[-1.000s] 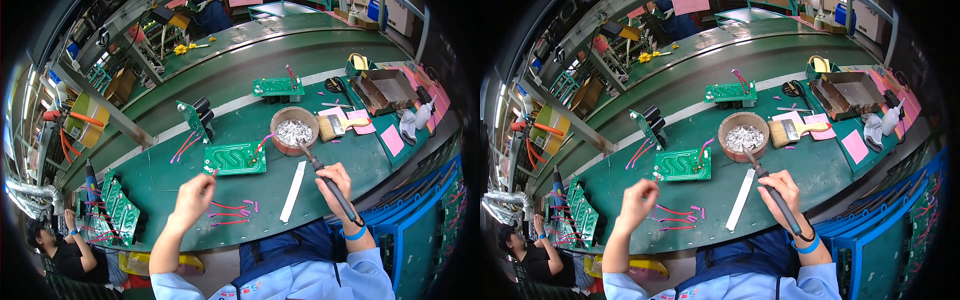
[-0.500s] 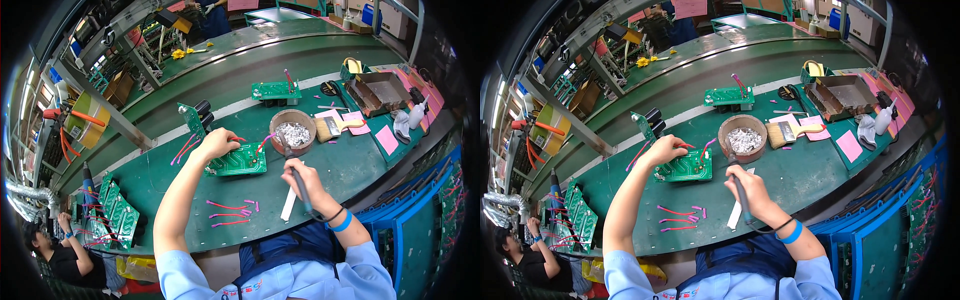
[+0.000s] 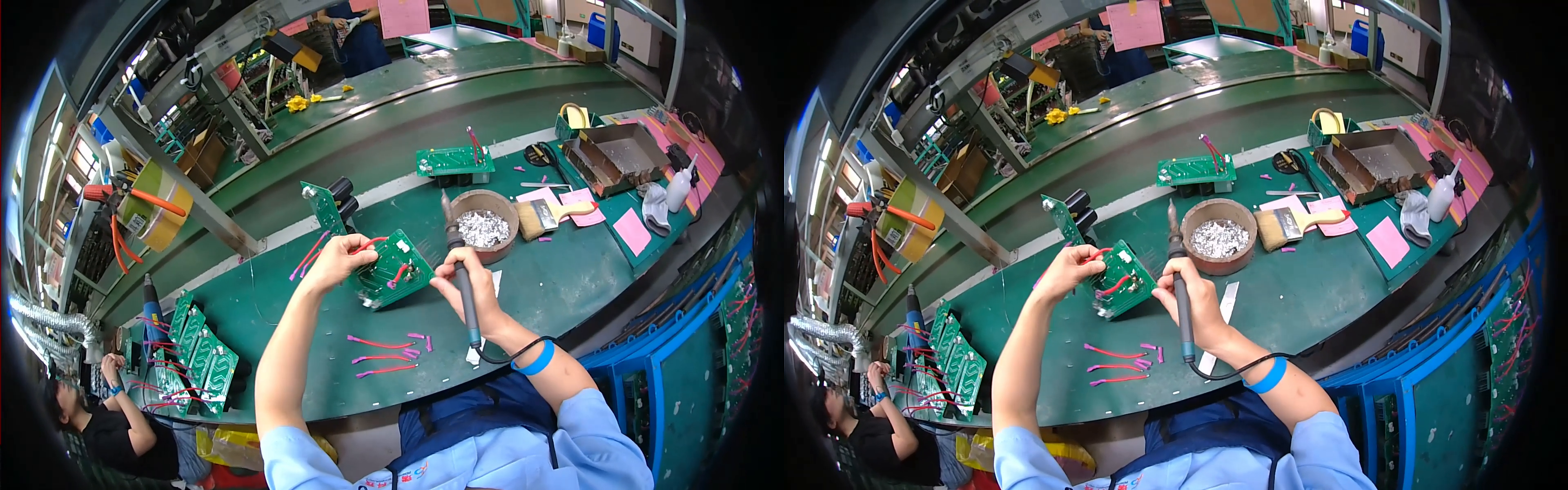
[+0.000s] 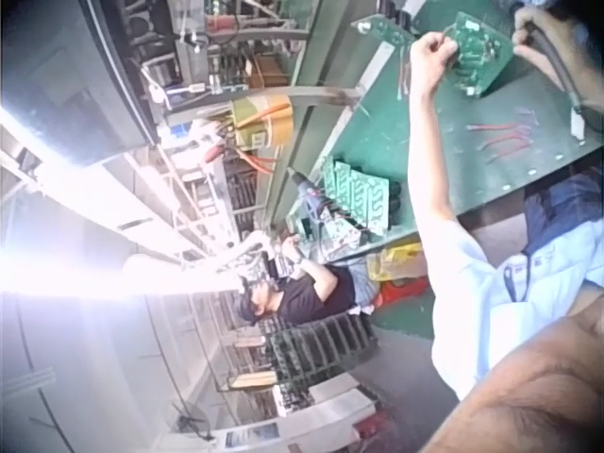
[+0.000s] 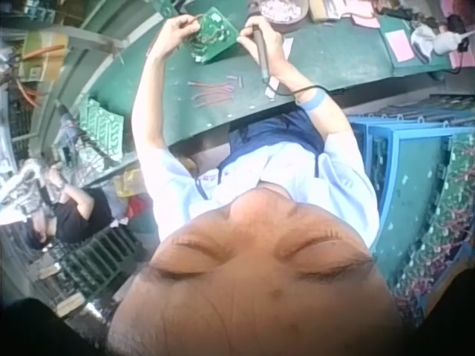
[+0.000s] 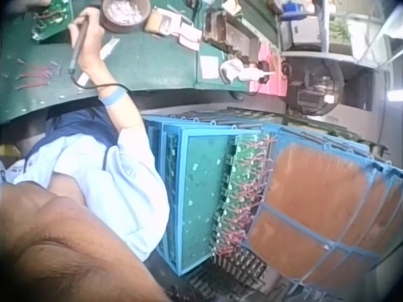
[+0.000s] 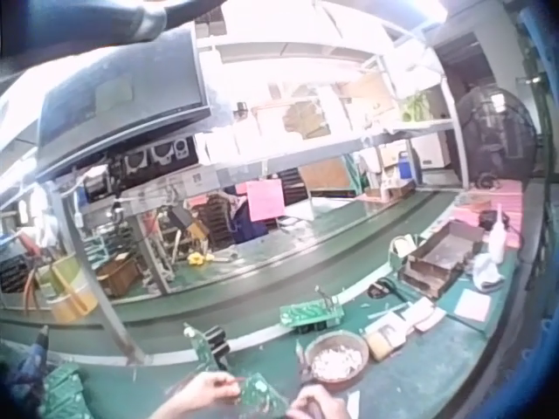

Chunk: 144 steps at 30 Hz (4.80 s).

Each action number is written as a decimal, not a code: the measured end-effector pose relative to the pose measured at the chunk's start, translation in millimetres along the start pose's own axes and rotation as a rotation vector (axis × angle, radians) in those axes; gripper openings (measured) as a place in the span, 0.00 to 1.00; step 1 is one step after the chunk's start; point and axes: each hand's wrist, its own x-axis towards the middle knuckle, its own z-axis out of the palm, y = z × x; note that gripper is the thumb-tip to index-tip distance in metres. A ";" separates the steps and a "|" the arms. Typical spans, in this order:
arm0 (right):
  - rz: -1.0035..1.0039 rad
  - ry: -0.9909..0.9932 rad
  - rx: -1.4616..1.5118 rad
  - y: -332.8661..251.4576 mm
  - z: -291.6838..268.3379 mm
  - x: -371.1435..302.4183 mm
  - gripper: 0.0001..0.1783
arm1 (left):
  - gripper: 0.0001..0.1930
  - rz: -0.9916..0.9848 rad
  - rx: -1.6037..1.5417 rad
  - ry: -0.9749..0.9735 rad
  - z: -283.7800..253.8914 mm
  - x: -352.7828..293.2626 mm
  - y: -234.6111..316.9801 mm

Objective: The person solders wires onto printed circuit boards using a soldering iron and solder wire, holding the wires with pliers.

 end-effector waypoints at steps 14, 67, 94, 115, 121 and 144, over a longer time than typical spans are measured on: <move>-0.200 0.037 -0.220 -1.1 -20.8 49.7 0.15 | 0.05 0.014 -0.379 0.159 51.4 40.8 -28.3; -0.203 -0.043 -0.233 -50.2 -87.8 25.3 0.04 | 0.04 0.494 0.294 0.574 87.1 -5.2 17.8; 0.048 -0.203 -0.089 -35.5 -83.1 52.5 0.04 | 0.07 0.622 0.473 0.666 71.9 -24.3 15.8; 0.012 -0.141 -0.043 -28.4 -85.5 51.2 0.03 | 0.04 0.118 0.744 0.188 47.1 -117.9 -26.9; 0.055 -0.140 -0.060 -29.6 -87.6 50.1 0.04 | 0.11 0.069 -0.040 0.189 67.0 -67.7 -13.6; 0.032 -0.148 -0.035 -24.3 -84.7 49.0 0.05 | 0.15 0.003 -0.763 0.084 52.4 -43.6 30.2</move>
